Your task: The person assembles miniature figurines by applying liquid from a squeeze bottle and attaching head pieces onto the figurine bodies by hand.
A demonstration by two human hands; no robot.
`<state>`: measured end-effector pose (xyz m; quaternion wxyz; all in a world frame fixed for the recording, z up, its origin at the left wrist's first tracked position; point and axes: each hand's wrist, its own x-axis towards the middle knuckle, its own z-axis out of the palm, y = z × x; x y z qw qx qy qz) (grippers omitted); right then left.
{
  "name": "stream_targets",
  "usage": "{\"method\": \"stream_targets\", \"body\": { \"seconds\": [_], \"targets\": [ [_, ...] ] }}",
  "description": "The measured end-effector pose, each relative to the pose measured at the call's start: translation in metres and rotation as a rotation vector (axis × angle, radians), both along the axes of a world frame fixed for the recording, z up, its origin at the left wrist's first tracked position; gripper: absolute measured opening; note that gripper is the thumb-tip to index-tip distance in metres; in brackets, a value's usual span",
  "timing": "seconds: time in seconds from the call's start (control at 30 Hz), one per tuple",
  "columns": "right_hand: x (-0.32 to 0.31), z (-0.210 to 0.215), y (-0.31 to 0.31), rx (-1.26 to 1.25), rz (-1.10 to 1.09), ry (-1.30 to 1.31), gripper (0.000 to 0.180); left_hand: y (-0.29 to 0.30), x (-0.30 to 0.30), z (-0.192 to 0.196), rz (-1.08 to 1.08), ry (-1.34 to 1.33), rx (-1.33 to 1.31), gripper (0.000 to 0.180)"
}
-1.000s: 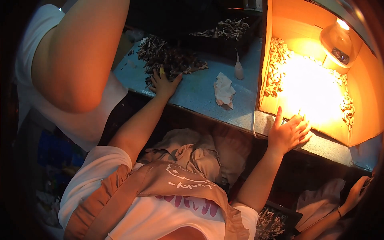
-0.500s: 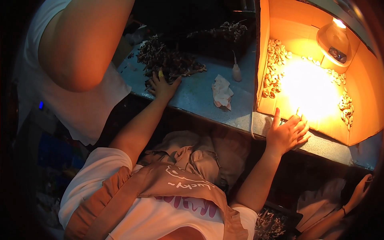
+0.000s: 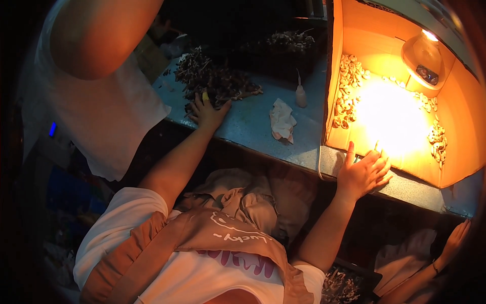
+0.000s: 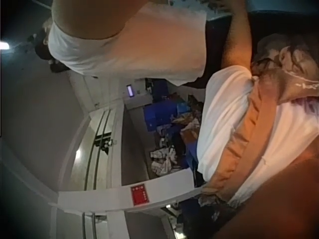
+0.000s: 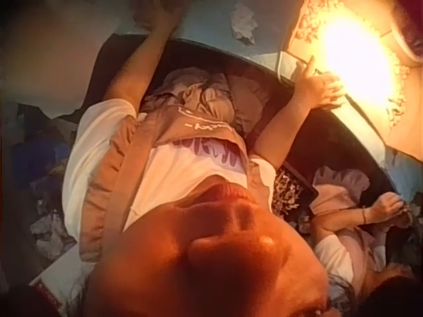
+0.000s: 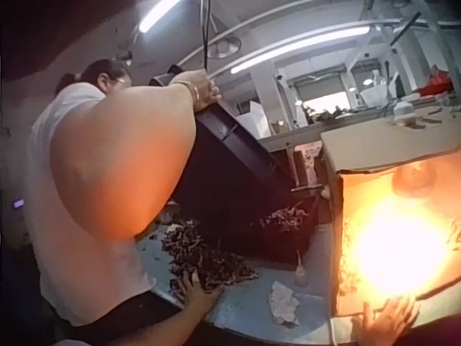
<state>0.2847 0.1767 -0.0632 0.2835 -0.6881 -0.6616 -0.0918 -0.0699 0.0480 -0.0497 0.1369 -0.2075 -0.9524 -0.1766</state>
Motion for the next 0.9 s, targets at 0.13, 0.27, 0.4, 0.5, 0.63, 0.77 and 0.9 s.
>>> {"method": "stream_targets", "body": {
  "seconds": [0.13,0.27,0.4,0.5,0.63,0.77,0.9],
  "targets": [
    [0.0011,0.0006,-0.0001,-0.023,-0.001,-0.011,0.063,-0.0002,0.0012,0.0011,-0.009,-0.010,0.001,0.101],
    [0.0002,0.0051,-0.0023,-0.117,-0.015,-0.045,0.064,-0.0022,0.0036,-0.0002,0.001,0.008,-0.010,0.101],
    [0.0029,0.0031,-0.0027,-0.104,-0.019,-0.043,0.065,0.0001,0.0032,-0.0028,-0.001,0.020,-0.008,0.101],
    [0.0022,-0.0005,-0.0011,-0.019,-0.007,-0.016,0.065,-0.0019,0.0036,0.0007,-0.027,0.024,0.018,0.101],
    [0.0016,-0.0018,-0.0006,0.095,0.022,0.027,0.064,-0.0019,0.0053,0.0022,-0.017,0.030,-0.009,0.099],
    [0.0019,-0.0026,0.0000,0.058,0.015,0.010,0.064,-0.0004,0.0038,0.0003,-0.026,0.035,0.006,0.098],
    [0.0018,-0.0017,-0.0003,0.078,0.017,0.023,0.064,-0.0012,0.0047,0.0004,-0.031,0.025,0.002,0.099]
  ]
}}
